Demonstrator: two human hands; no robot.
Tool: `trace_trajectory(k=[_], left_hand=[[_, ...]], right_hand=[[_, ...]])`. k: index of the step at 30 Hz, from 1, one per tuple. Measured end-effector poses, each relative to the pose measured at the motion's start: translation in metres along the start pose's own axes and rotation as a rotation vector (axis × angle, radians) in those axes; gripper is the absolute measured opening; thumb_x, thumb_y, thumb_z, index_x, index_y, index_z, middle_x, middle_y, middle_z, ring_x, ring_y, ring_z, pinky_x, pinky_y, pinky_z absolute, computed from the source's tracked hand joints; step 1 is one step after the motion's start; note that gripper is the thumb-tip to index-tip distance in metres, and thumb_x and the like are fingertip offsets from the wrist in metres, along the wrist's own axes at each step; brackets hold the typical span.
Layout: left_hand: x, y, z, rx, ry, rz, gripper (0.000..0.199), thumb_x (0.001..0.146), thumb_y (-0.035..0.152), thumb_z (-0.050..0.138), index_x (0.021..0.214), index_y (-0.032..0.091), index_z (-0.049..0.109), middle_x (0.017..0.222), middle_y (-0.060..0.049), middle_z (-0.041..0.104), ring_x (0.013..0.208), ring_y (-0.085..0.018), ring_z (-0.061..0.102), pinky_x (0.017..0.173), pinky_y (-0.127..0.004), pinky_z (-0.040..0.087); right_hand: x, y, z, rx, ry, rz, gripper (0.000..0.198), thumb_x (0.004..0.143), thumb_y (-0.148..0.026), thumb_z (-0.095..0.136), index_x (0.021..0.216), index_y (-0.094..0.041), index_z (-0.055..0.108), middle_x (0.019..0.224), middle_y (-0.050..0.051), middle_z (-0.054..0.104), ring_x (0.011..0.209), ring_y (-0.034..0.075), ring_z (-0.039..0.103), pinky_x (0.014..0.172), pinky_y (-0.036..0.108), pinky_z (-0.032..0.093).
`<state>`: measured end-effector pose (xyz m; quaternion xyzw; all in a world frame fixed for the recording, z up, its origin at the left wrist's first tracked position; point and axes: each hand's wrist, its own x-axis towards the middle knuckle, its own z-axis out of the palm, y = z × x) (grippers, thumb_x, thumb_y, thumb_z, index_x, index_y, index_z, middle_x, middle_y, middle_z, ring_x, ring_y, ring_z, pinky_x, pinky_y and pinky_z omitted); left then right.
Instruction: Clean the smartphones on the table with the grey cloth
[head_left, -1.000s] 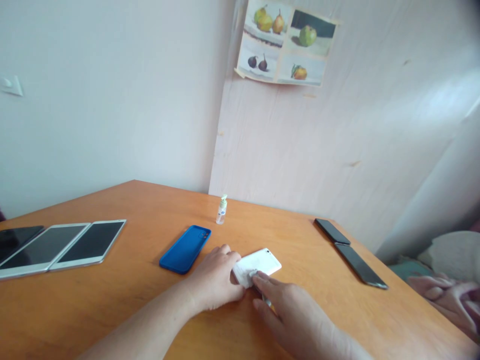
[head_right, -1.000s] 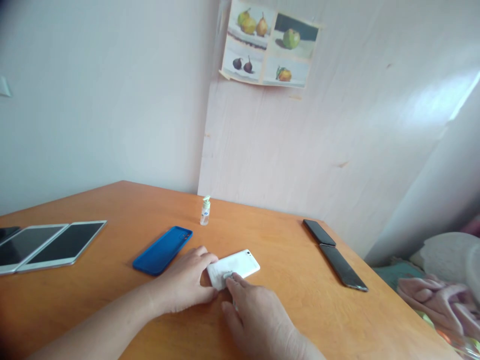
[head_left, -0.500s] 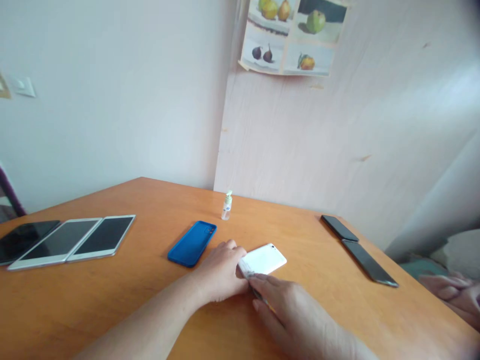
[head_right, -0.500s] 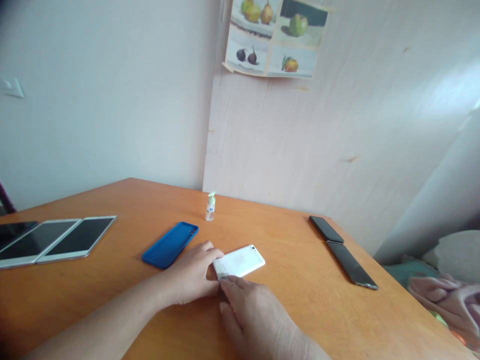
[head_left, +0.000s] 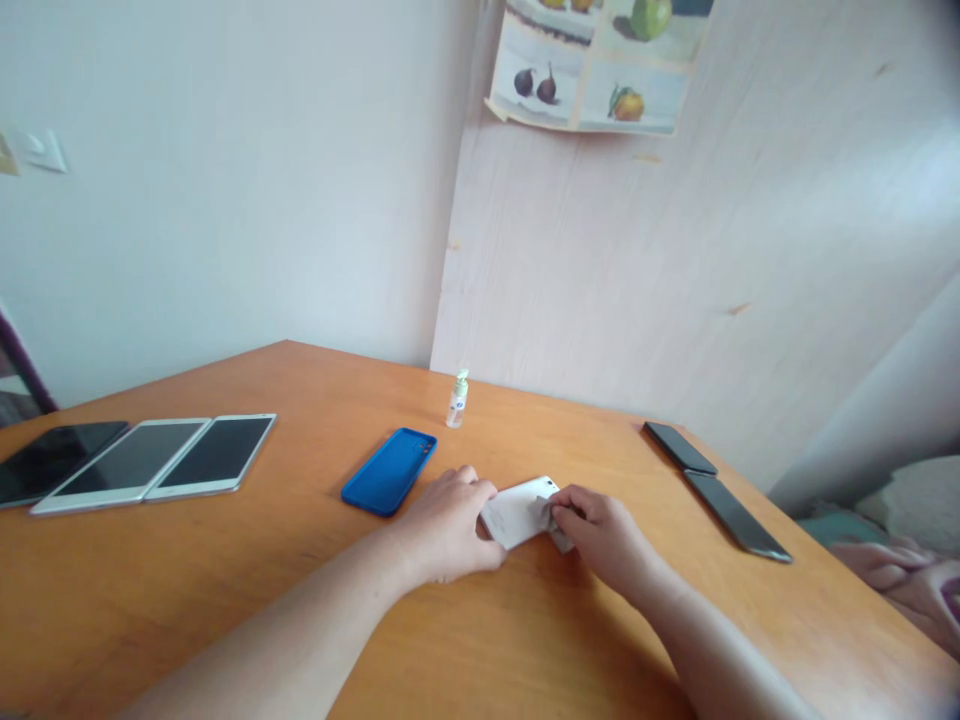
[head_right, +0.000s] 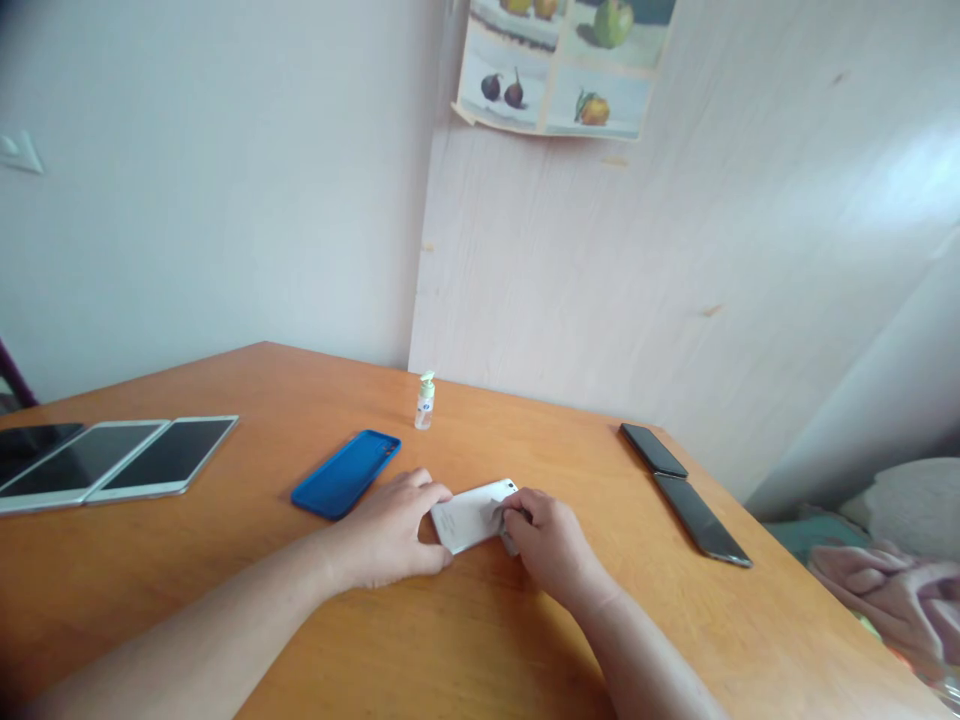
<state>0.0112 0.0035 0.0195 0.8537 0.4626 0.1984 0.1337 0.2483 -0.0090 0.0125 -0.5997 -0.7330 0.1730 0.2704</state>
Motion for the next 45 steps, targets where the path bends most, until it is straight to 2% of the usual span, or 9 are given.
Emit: trace_trajectory(k=[7,13,15,23,27,31,39,41,45], left_hand=[[-0.001,-0.002,0.002,0.031,0.006,0.025,0.043,0.064,0.046,0.068,0.102,0.027,0.065,0.097,-0.006,0.059,0.091,-0.027,0.060,0.077,-0.035,0.049],[0.001,0.000,0.001,0.050,0.004,0.029,0.035,0.065,0.051,0.064,0.087,0.024,0.063,0.093,-0.007,0.059,0.087,-0.027,0.060,0.071,-0.034,0.048],[0.001,0.000,0.001,0.051,0.001,0.029,0.036,0.066,0.053,0.064,0.087,0.024,0.063,0.093,-0.007,0.059,0.087,-0.027,0.060,0.071,-0.034,0.048],[0.002,-0.002,0.004,0.062,0.014,0.028,0.045,0.061,0.046,0.069,0.100,0.025,0.061,0.100,-0.007,0.061,0.094,-0.028,0.061,0.078,-0.036,0.050],[0.001,-0.001,0.005,0.032,0.035,0.006,0.063,0.064,0.046,0.068,0.119,0.020,0.054,0.112,-0.012,0.062,0.105,-0.031,0.059,0.088,-0.039,0.049],[0.000,-0.001,0.005,-0.023,0.015,-0.005,0.086,0.064,0.050,0.069,0.137,0.015,0.039,0.129,-0.017,0.057,0.118,-0.034,0.054,0.098,-0.041,0.045],[0.000,0.005,0.002,-0.016,0.002,-0.039,0.088,0.062,0.043,0.071,0.138,0.015,0.037,0.129,-0.016,0.058,0.119,-0.034,0.054,0.097,-0.041,0.045],[0.000,0.005,0.002,-0.016,0.002,-0.043,0.085,0.063,0.042,0.070,0.137,0.015,0.039,0.125,-0.016,0.060,0.116,-0.034,0.056,0.095,-0.040,0.046],[0.000,0.004,0.002,-0.027,0.002,-0.033,0.083,0.066,0.045,0.068,0.137,0.014,0.039,0.125,-0.016,0.060,0.115,-0.033,0.057,0.096,-0.040,0.046]], right_hand=[[0.007,0.010,0.003,-0.190,0.182,-0.040,0.020,0.083,-0.018,0.048,0.086,-0.022,0.067,0.087,0.005,0.061,0.082,0.019,0.060,0.074,0.029,0.045],[-0.021,-0.046,0.015,-0.140,-0.057,-0.421,0.024,0.091,-0.017,0.046,0.099,-0.024,0.067,0.102,0.006,0.065,0.097,0.020,0.059,0.086,0.032,0.046],[-0.025,-0.054,0.015,-0.173,-0.109,-0.472,0.024,0.093,-0.021,0.046,0.103,-0.025,0.068,0.112,0.005,0.066,0.103,0.020,0.059,0.092,0.034,0.045],[-0.004,-0.003,0.002,-0.449,-0.053,-0.112,0.046,0.099,-0.036,0.034,0.129,-0.013,0.061,0.139,0.018,0.054,0.129,0.030,0.050,0.106,0.048,0.040],[-0.015,-0.030,0.006,-0.372,-0.212,-0.239,0.051,0.102,-0.045,0.027,0.143,-0.023,0.046,0.153,0.011,0.037,0.144,0.027,0.028,0.116,0.055,0.020],[-0.024,-0.061,0.010,-0.255,-0.380,-0.392,0.047,0.103,-0.045,0.025,0.148,-0.037,0.034,0.158,0.001,0.028,0.146,0.025,0.019,0.117,0.060,0.008],[0.003,-0.004,0.011,-0.441,-0.132,-0.068,0.053,0.102,-0.046,0.024,0.147,-0.022,0.039,0.155,0.011,0.032,0.144,0.029,0.026,0.113,0.066,0.011],[0.001,-0.005,0.010,-0.450,-0.138,-0.086,0.054,0.102,-0.044,0.025,0.147,-0.019,0.039,0.155,0.012,0.031,0.144,0.029,0.026,0.114,0.065,0.012],[-0.019,-0.041,0.010,-0.332,-0.274,-0.299,0.053,0.101,-0.044,0.029,0.149,-0.021,0.037,0.156,0.010,0.030,0.145,0.025,0.024,0.118,0.053,0.019]])
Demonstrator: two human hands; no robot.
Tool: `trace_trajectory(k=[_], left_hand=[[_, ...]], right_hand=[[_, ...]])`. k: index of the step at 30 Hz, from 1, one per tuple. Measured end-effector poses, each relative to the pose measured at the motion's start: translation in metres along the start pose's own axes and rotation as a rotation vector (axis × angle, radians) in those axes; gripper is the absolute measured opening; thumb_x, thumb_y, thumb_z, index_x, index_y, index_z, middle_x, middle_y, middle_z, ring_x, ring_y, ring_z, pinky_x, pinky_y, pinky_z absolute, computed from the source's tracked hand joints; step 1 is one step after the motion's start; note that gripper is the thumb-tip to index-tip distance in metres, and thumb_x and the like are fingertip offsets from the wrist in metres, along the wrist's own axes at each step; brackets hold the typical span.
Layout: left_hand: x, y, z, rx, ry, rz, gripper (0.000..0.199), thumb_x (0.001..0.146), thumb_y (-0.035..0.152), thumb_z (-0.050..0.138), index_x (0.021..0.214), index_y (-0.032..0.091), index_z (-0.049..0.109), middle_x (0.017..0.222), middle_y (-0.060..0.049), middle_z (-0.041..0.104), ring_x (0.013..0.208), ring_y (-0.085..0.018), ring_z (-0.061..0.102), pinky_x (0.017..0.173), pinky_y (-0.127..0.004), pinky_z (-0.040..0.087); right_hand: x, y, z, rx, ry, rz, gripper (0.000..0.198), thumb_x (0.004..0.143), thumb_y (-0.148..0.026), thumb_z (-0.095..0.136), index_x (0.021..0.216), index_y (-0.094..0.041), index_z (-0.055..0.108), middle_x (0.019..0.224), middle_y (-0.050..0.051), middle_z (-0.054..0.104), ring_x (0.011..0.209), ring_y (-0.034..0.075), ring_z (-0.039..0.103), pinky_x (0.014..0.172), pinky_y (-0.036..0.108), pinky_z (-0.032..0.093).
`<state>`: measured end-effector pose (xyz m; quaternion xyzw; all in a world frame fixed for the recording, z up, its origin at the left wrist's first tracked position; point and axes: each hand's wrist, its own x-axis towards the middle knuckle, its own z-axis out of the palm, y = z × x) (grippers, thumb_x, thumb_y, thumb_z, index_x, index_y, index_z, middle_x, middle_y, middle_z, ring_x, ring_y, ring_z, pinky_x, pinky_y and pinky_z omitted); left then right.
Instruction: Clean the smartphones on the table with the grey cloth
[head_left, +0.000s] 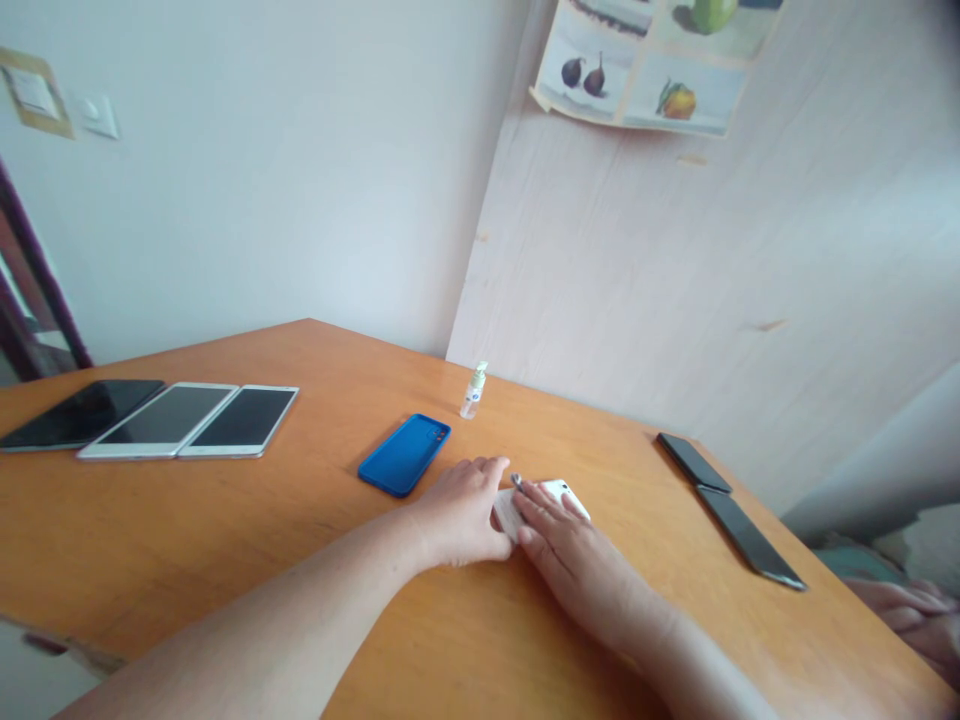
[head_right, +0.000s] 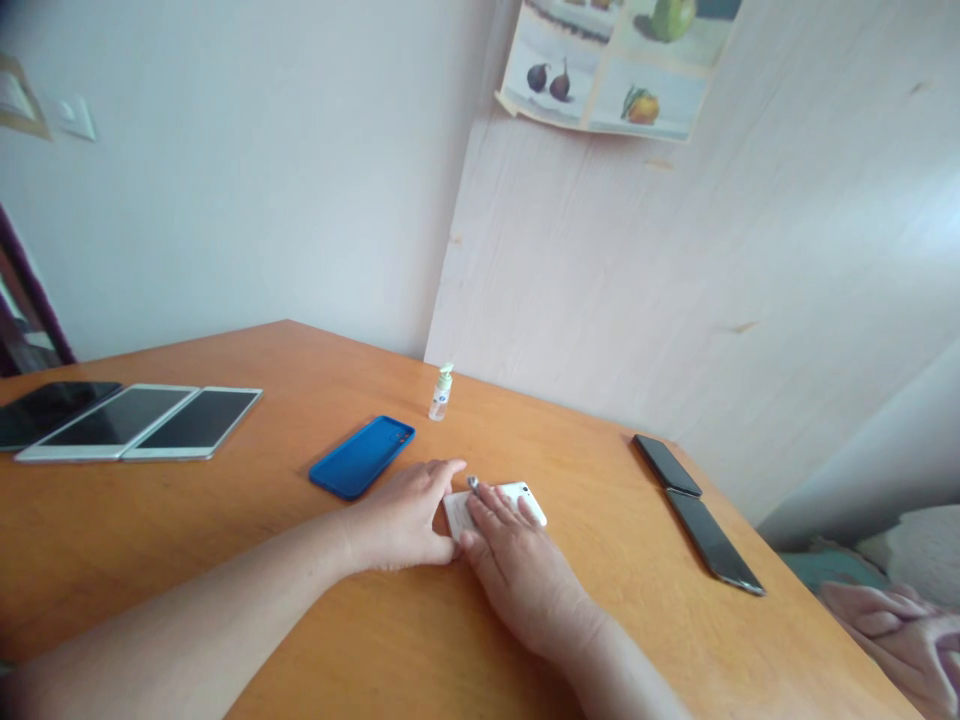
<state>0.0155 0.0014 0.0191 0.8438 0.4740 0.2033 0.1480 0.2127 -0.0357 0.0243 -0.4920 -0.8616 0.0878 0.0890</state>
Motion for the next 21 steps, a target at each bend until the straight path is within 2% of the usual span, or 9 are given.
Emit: trace_trajectory(k=[2,4,6,10,12,15,18,21], left_hand=[[0.000,-0.001,0.000,0.004,-0.002,0.001,0.082,0.069,0.044,0.065,0.139,0.012,0.037,0.131,-0.018,0.057,0.120,-0.033,0.054,0.099,-0.041,0.044],[0.001,-0.001,0.000,0.010,-0.007,0.004,0.082,0.070,0.043,0.063,0.140,0.011,0.036,0.133,-0.018,0.055,0.121,-0.033,0.053,0.100,-0.041,0.044],[0.001,-0.001,-0.001,0.012,-0.011,0.008,0.083,0.068,0.044,0.065,0.140,0.011,0.038,0.129,-0.018,0.058,0.118,-0.033,0.055,0.098,-0.041,0.045],[0.000,0.001,-0.002,0.013,-0.016,-0.007,0.088,0.062,0.043,0.070,0.139,0.014,0.039,0.125,-0.015,0.060,0.115,-0.033,0.056,0.095,-0.040,0.046],[0.000,0.001,-0.002,0.010,-0.020,-0.013,0.087,0.061,0.043,0.070,0.138,0.015,0.039,0.125,-0.015,0.060,0.115,-0.033,0.056,0.095,-0.040,0.046],[0.000,0.001,-0.002,0.005,-0.015,-0.012,0.084,0.063,0.044,0.069,0.137,0.015,0.041,0.123,-0.015,0.060,0.114,-0.033,0.056,0.095,-0.040,0.046],[0.000,0.001,-0.002,0.006,-0.008,0.002,0.081,0.067,0.046,0.066,0.137,0.015,0.039,0.123,-0.015,0.060,0.114,-0.033,0.056,0.094,-0.040,0.046],[0.000,0.000,-0.002,0.007,-0.009,0.004,0.077,0.068,0.046,0.065,0.135,0.016,0.041,0.121,-0.014,0.061,0.113,-0.033,0.057,0.093,-0.039,0.046]], right_hand=[[-0.004,-0.018,-0.004,0.059,-0.039,-0.094,0.053,0.102,-0.043,0.030,0.151,-0.023,0.033,0.156,0.007,0.030,0.145,0.023,0.024,0.119,0.047,0.021],[-0.006,-0.021,-0.005,0.065,-0.051,-0.120,0.052,0.102,-0.042,0.030,0.151,-0.026,0.032,0.156,0.006,0.032,0.145,0.022,0.025,0.119,0.046,0.021],[-0.007,-0.009,-0.004,0.012,-0.010,-0.050,0.050,0.102,-0.041,0.032,0.149,-0.024,0.037,0.155,0.007,0.033,0.144,0.023,0.027,0.118,0.049,0.022],[-0.006,0.031,0.000,-0.081,0.086,0.197,0.048,0.101,-0.040,0.031,0.140,-0.016,0.048,0.151,0.015,0.038,0.141,0.028,0.034,0.113,0.056,0.027],[-0.006,0.036,-0.001,-0.065,0.096,0.217,0.048,0.102,-0.040,0.030,0.138,-0.015,0.051,0.149,0.016,0.041,0.139,0.028,0.036,0.113,0.056,0.028],[-0.009,0.017,-0.004,0.009,0.086,0.078,0.047,0.101,-0.040,0.034,0.139,-0.019,0.052,0.150,0.012,0.042,0.139,0.026,0.037,0.115,0.050,0.030],[-0.013,-0.014,-0.009,0.099,0.028,-0.084,0.047,0.101,-0.037,0.035,0.146,-0.025,0.043,0.151,0.005,0.041,0.140,0.023,0.037,0.116,0.044,0.030],[-0.017,-0.020,-0.013,0.123,0.012,-0.088,0.046,0.100,-0.037,0.036,0.145,-0.028,0.043,0.150,0.003,0.043,0.138,0.022,0.039,0.116,0.042,0.032]])
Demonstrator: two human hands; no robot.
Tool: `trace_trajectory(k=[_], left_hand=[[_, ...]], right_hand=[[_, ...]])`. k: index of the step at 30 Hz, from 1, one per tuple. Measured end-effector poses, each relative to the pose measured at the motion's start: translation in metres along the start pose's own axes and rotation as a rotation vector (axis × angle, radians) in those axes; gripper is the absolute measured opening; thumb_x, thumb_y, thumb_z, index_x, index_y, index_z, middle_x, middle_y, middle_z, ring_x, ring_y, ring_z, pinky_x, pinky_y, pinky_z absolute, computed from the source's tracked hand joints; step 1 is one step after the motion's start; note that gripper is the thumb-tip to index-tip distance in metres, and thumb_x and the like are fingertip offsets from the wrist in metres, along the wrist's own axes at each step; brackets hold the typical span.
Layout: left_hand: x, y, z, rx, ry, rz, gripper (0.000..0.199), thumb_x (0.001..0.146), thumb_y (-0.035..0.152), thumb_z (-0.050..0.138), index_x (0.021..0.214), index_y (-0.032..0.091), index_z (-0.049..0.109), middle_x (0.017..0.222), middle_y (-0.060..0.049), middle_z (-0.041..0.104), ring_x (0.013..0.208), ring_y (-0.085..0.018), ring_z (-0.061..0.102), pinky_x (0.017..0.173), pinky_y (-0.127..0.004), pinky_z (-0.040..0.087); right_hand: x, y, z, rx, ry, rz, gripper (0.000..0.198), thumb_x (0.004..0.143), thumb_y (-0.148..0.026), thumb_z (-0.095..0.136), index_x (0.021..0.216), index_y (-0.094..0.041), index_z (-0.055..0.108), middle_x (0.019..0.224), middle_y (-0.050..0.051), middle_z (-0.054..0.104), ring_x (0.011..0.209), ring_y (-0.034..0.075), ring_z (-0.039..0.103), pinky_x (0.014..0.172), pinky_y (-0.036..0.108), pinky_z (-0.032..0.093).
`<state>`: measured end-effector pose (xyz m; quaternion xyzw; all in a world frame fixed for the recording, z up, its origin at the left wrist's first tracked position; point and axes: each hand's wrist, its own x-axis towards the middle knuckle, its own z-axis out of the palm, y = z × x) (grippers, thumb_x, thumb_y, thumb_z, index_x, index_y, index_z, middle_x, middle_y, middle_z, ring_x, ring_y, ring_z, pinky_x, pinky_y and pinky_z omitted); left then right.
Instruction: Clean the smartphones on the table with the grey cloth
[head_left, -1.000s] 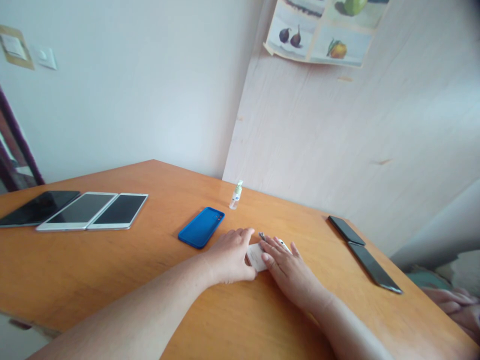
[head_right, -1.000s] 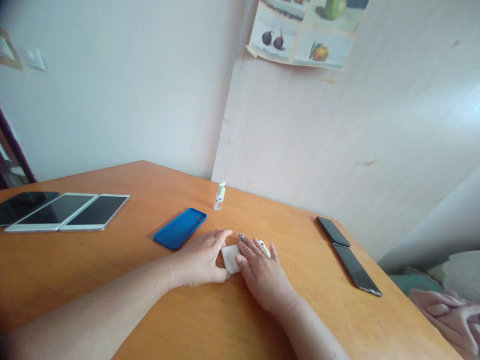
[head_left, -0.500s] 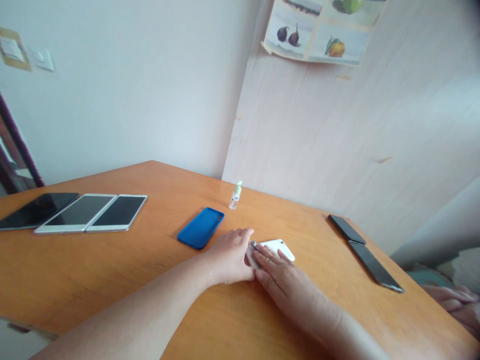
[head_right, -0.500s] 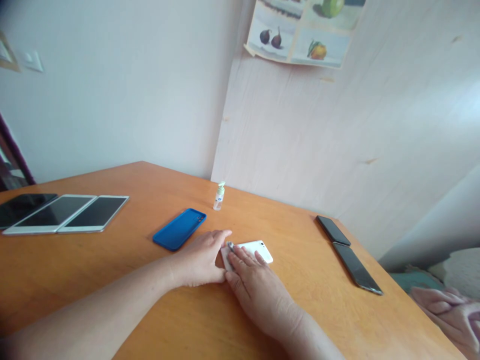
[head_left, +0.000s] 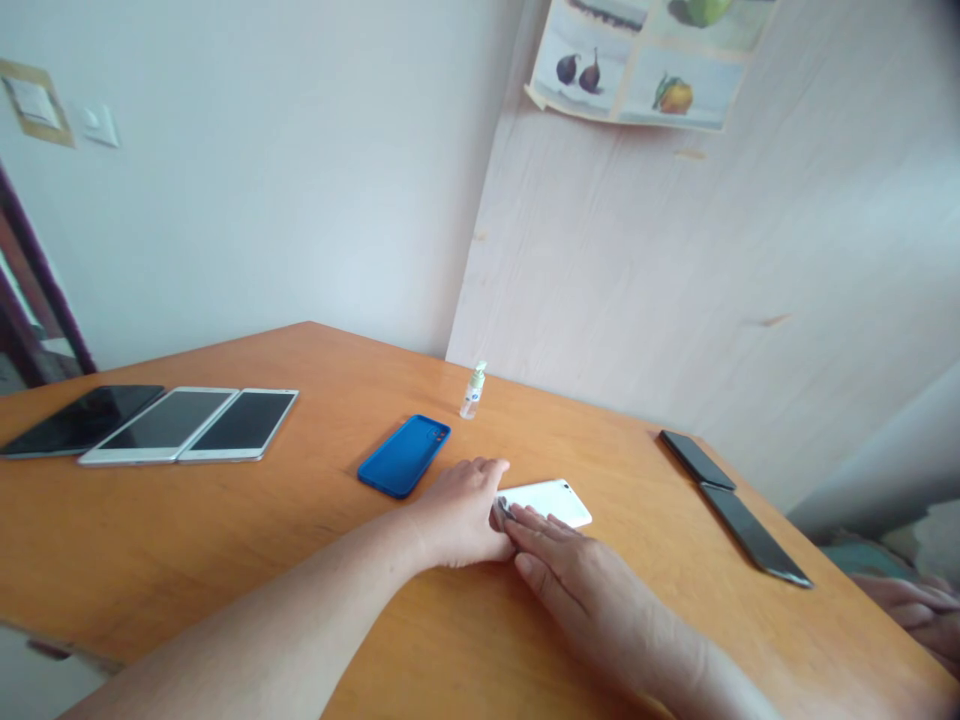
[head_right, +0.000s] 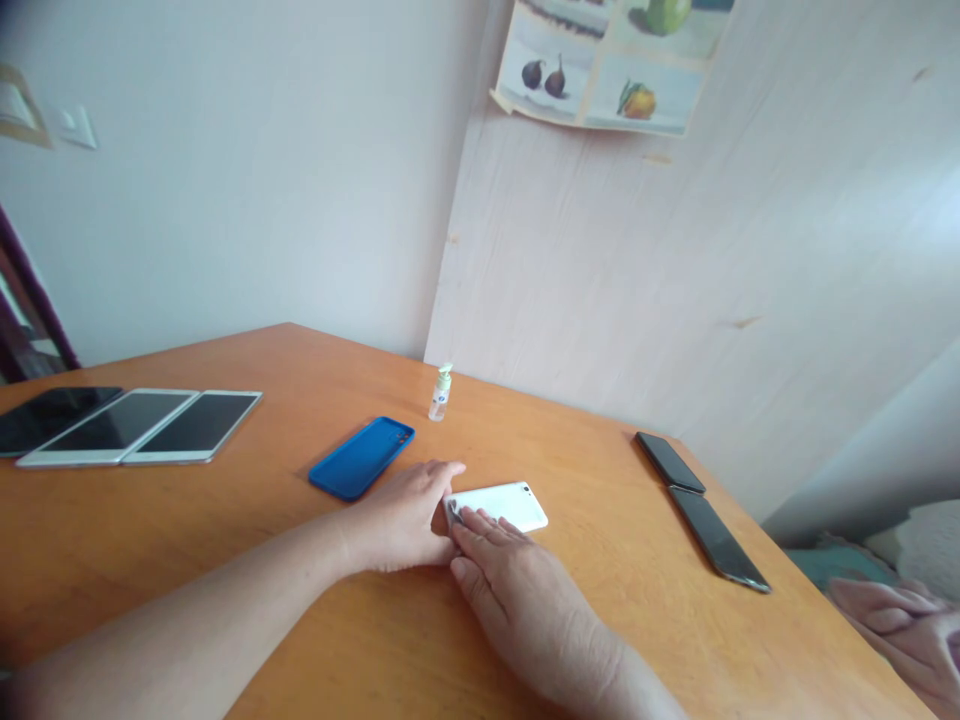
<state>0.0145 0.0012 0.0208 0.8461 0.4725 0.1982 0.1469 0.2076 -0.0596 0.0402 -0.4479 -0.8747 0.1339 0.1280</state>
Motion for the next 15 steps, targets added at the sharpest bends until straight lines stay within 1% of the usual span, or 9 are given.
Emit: trace_trajectory(k=[1,4,6,8,11,13,15], left_hand=[[0.000,0.000,0.000,0.001,-0.002,-0.001,0.076,0.067,0.046,0.066,0.133,0.017,0.043,0.120,-0.014,0.061,0.113,-0.032,0.057,0.093,-0.039,0.046],[0.001,-0.001,0.000,0.012,-0.009,0.002,0.073,0.063,0.044,0.069,0.128,0.019,0.047,0.119,-0.013,0.061,0.111,-0.032,0.058,0.093,-0.039,0.046],[0.001,-0.001,0.001,0.019,-0.008,0.013,0.072,0.061,0.043,0.070,0.126,0.020,0.049,0.119,-0.012,0.061,0.110,-0.032,0.058,0.093,-0.039,0.046],[0.002,-0.002,0.002,0.022,0.001,0.018,0.070,0.061,0.044,0.070,0.124,0.020,0.049,0.118,-0.012,0.061,0.110,-0.032,0.057,0.092,-0.038,0.046],[0.002,-0.002,0.002,0.030,0.006,0.019,0.065,0.065,0.045,0.068,0.123,0.020,0.050,0.114,-0.011,0.062,0.108,-0.031,0.058,0.090,-0.037,0.047],[0.001,-0.002,0.001,0.039,0.011,0.029,0.060,0.069,0.045,0.065,0.122,0.020,0.051,0.112,-0.011,0.062,0.105,-0.030,0.059,0.088,-0.036,0.048],[0.001,-0.002,0.000,0.047,0.017,0.040,0.055,0.070,0.044,0.063,0.119,0.021,0.054,0.109,-0.010,0.062,0.104,-0.029,0.060,0.087,-0.036,0.048]], right_hand=[[-0.001,0.005,-0.001,-0.019,0.013,0.044,0.045,0.100,-0.037,0.036,0.143,-0.027,0.048,0.149,0.004,0.045,0.137,0.023,0.042,0.114,0.043,0.034],[-0.003,0.030,-0.005,-0.121,0.071,0.240,0.042,0.099,-0.037,0.036,0.130,-0.021,0.060,0.141,0.011,0.053,0.130,0.028,0.050,0.107,0.048,0.041],[-0.003,0.041,-0.006,-0.167,0.102,0.310,0.041,0.099,-0.036,0.035,0.123,-0.019,0.064,0.137,0.014,0.057,0.125,0.030,0.055,0.103,0.051,0.044],[-0.003,0.039,-0.006,-0.162,0.111,0.272,0.040,0.099,-0.035,0.036,0.122,-0.020,0.065,0.135,0.013,0.059,0.124,0.030,0.056,0.103,0.050,0.044],[-0.003,0.014,-0.005,-0.083,0.064,0.107,0.040,0.098,-0.033,0.039,0.130,-0.023,0.060,0.139,0.008,0.056,0.129,0.026,0.051,0.109,0.043,0.040],[-0.004,-0.002,-0.006,-0.023,0.013,0.025,0.042,0.098,-0.033,0.039,0.136,-0.026,0.055,0.143,0.004,0.052,0.132,0.023,0.048,0.111,0.040,0.038],[-0.006,-0.008,-0.008,-0.002,-0.024,0.015,0.043,0.098,-0.034,0.038,0.139,-0.028,0.052,0.146,0.002,0.049,0.132,0.022,0.048,0.110,0.037,0.039]])
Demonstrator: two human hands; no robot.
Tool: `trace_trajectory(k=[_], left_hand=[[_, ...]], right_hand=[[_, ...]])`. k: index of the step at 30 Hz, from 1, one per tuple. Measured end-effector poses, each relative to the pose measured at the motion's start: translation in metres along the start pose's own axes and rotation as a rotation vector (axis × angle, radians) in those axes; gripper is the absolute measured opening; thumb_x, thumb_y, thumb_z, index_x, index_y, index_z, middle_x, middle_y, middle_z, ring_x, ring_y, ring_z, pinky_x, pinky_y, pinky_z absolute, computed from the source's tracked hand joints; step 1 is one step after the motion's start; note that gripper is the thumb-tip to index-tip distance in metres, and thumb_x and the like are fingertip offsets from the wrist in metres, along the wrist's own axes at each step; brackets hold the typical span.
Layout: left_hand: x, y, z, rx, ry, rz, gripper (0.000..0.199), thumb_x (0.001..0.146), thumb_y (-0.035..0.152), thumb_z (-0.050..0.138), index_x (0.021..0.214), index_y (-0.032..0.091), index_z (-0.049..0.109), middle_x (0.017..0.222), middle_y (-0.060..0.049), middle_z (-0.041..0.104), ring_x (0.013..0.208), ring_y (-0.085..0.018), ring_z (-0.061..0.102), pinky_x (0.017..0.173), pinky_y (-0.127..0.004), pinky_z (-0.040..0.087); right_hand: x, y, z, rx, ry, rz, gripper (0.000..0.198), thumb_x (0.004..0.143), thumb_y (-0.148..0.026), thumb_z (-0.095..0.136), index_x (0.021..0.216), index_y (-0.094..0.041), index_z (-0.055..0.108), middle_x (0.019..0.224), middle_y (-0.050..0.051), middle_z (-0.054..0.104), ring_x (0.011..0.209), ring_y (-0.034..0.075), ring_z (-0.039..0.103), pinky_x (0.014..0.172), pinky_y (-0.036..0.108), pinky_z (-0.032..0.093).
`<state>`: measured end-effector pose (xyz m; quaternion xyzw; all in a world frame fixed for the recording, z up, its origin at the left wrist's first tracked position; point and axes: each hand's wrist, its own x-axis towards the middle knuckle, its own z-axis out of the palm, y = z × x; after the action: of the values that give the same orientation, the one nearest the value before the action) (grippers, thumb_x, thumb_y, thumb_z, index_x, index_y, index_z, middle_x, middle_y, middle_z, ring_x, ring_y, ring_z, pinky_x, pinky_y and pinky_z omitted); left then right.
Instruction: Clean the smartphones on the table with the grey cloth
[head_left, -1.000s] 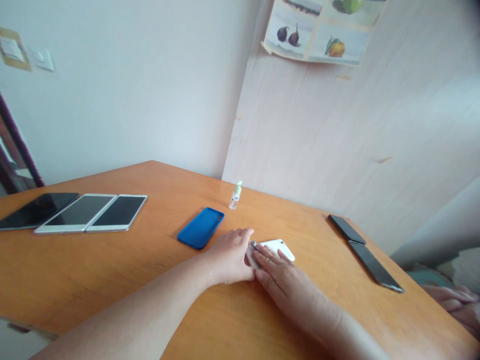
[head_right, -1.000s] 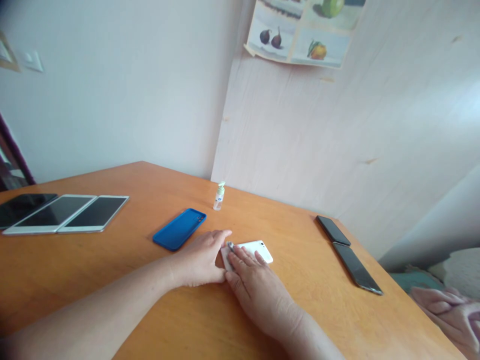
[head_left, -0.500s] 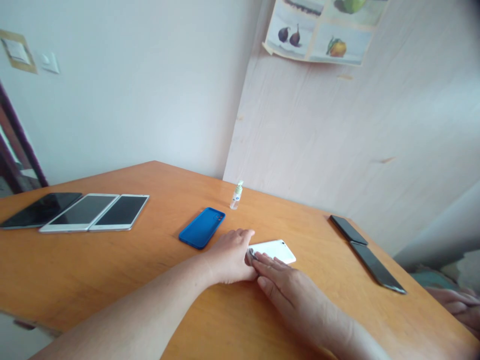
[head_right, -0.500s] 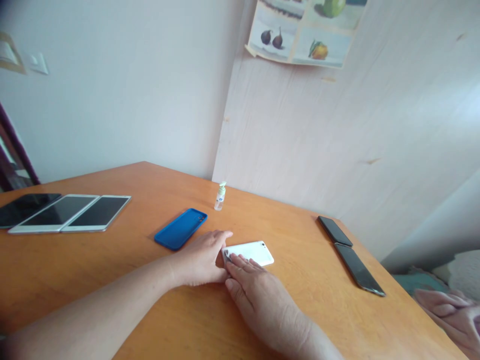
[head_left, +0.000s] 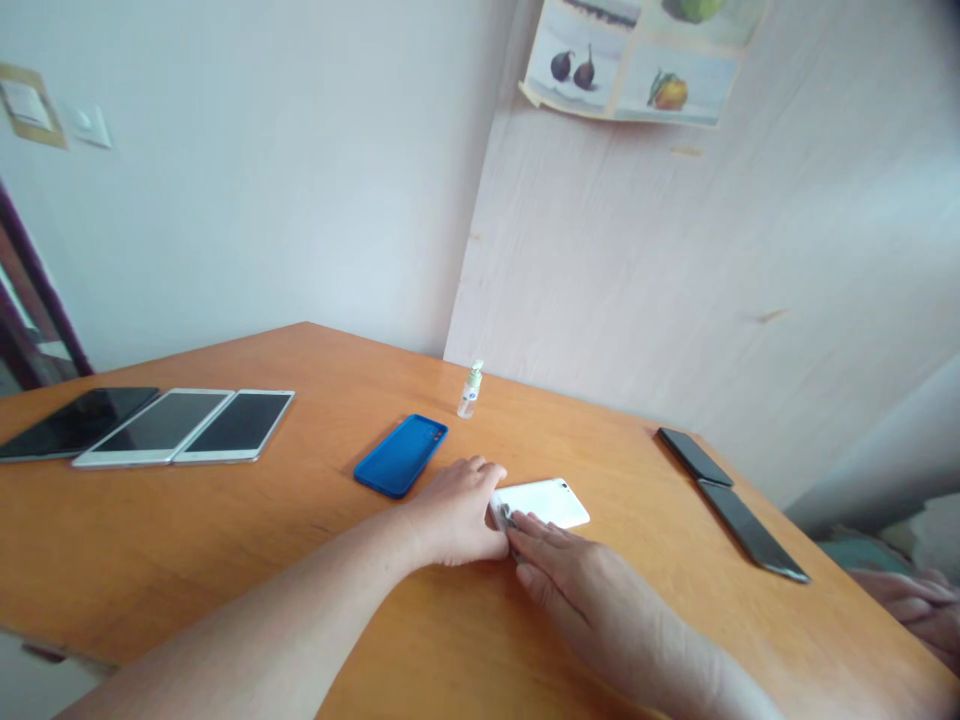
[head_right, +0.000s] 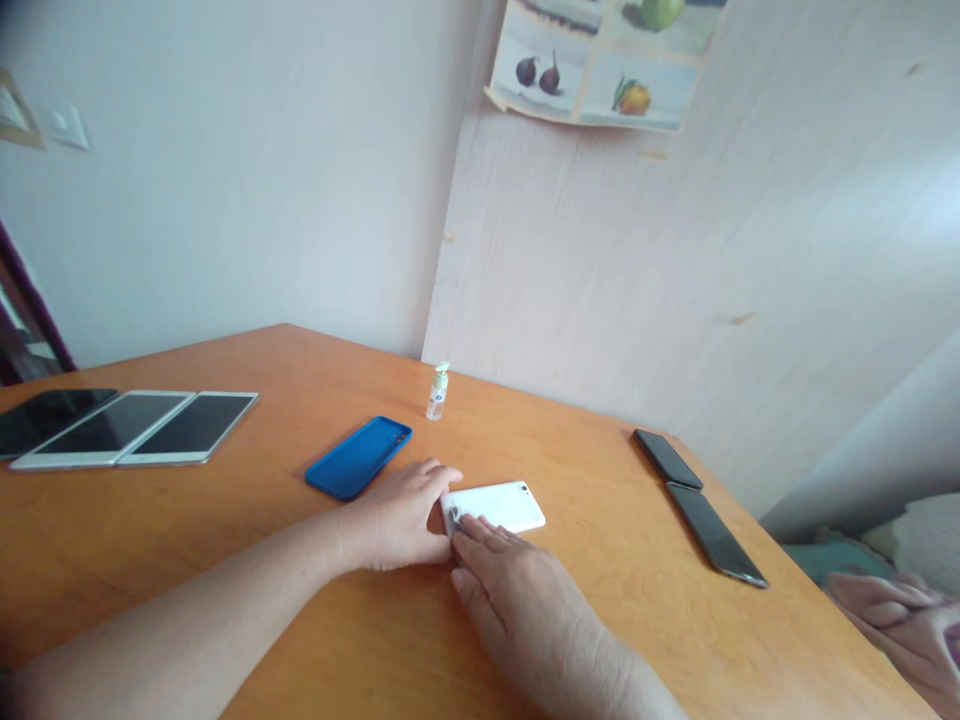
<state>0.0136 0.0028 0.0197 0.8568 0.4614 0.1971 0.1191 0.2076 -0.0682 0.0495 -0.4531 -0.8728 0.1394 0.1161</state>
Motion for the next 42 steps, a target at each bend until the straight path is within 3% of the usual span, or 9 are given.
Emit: trace_trajectory(k=[8,13,17,23,28,31,37,40,42], left_hand=[[0.000,-0.001,-0.003,0.011,-0.025,0.003,0.047,0.063,0.040,0.069,0.107,0.025,0.060,0.101,-0.006,0.060,0.096,-0.027,0.060,0.081,-0.033,0.049],[0.000,-0.002,-0.002,0.009,-0.017,0.020,0.038,0.069,0.043,0.067,0.102,0.026,0.062,0.098,-0.005,0.059,0.094,-0.025,0.060,0.080,-0.032,0.047],[0.000,0.000,-0.005,-0.014,-0.023,0.020,0.042,0.072,0.056,0.066,0.102,0.027,0.063,0.098,-0.005,0.059,0.095,-0.025,0.059,0.081,-0.032,0.046],[0.002,-0.002,-0.002,-0.007,-0.037,-0.009,0.040,0.072,0.046,0.069,0.107,0.027,0.065,0.101,-0.005,0.059,0.099,-0.025,0.058,0.084,-0.031,0.045],[0.003,-0.008,0.004,-0.011,0.003,0.026,0.051,0.074,0.047,0.067,0.119,0.026,0.061,0.109,-0.006,0.060,0.107,-0.026,0.056,0.091,-0.033,0.042],[0.003,-0.008,0.004,0.002,0.001,0.043,0.046,0.078,0.049,0.064,0.118,0.027,0.063,0.105,-0.005,0.061,0.102,-0.024,0.058,0.088,-0.033,0.042],[0.005,-0.007,0.002,0.001,-0.021,0.028,0.045,0.078,0.050,0.065,0.118,0.028,0.063,0.104,-0.005,0.060,0.100,-0.024,0.058,0.086,-0.033,0.042],[0.005,-0.009,0.001,-0.021,-0.032,0.024,0.047,0.078,0.049,0.065,0.119,0.027,0.062,0.106,-0.005,0.060,0.102,-0.024,0.057,0.088,-0.034,0.043],[0.005,-0.010,0.002,-0.036,-0.038,0.025,0.047,0.078,0.048,0.065,0.120,0.026,0.062,0.107,-0.005,0.060,0.104,-0.024,0.057,0.089,-0.034,0.043]], right_hand=[[0.001,0.044,-0.001,-0.197,0.101,0.283,0.038,0.097,-0.030,0.037,0.122,-0.018,0.062,0.136,0.014,0.058,0.118,0.030,0.059,0.099,0.044,0.045],[0.004,0.021,0.001,-0.137,0.085,0.117,0.024,0.092,-0.026,0.046,0.108,-0.023,0.064,0.122,0.009,0.065,0.110,0.026,0.062,0.095,0.038,0.046],[0.007,0.020,0.002,-0.080,0.096,0.057,0.029,0.093,-0.023,0.043,0.115,-0.024,0.062,0.123,0.008,0.065,0.113,0.024,0.060,0.101,0.038,0.042],[0.022,0.075,0.008,-0.024,0.129,0.306,0.048,0.094,-0.027,0.038,0.140,-0.015,0.048,0.152,0.013,0.038,0.141,0.031,0.033,0.115,0.051,0.024],[0.040,0.101,0.010,0.151,0.145,0.435,0.053,0.097,-0.035,0.035,0.148,-0.019,0.039,0.154,0.009,0.037,0.146,0.034,0.014,0.115,0.059,0.015],[0.040,0.104,0.007,0.190,0.169,0.448,0.052,0.097,-0.036,0.036,0.146,-0.022,0.040,0.152,0.007,0.039,0.146,0.033,0.019,0.115,0.057,0.019],[0.015,0.102,-0.017,0.248,0.165,0.474,0.045,0.094,-0.032,0.041,0.134,-0.018,0.056,0.135,0.011,0.059,0.126,0.029,0.052,0.102,0.039,0.043],[0.011,0.101,-0.021,0.236,0.145,0.482,0.044,0.092,-0.032,0.042,0.131,-0.019,0.059,0.136,0.011,0.059,0.124,0.029,0.054,0.099,0.038,0.045],[0.017,0.100,-0.017,0.206,0.135,0.474,0.046,0.092,-0.031,0.041,0.135,-0.021,0.055,0.142,0.009,0.053,0.132,0.029,0.047,0.105,0.041,0.039]])
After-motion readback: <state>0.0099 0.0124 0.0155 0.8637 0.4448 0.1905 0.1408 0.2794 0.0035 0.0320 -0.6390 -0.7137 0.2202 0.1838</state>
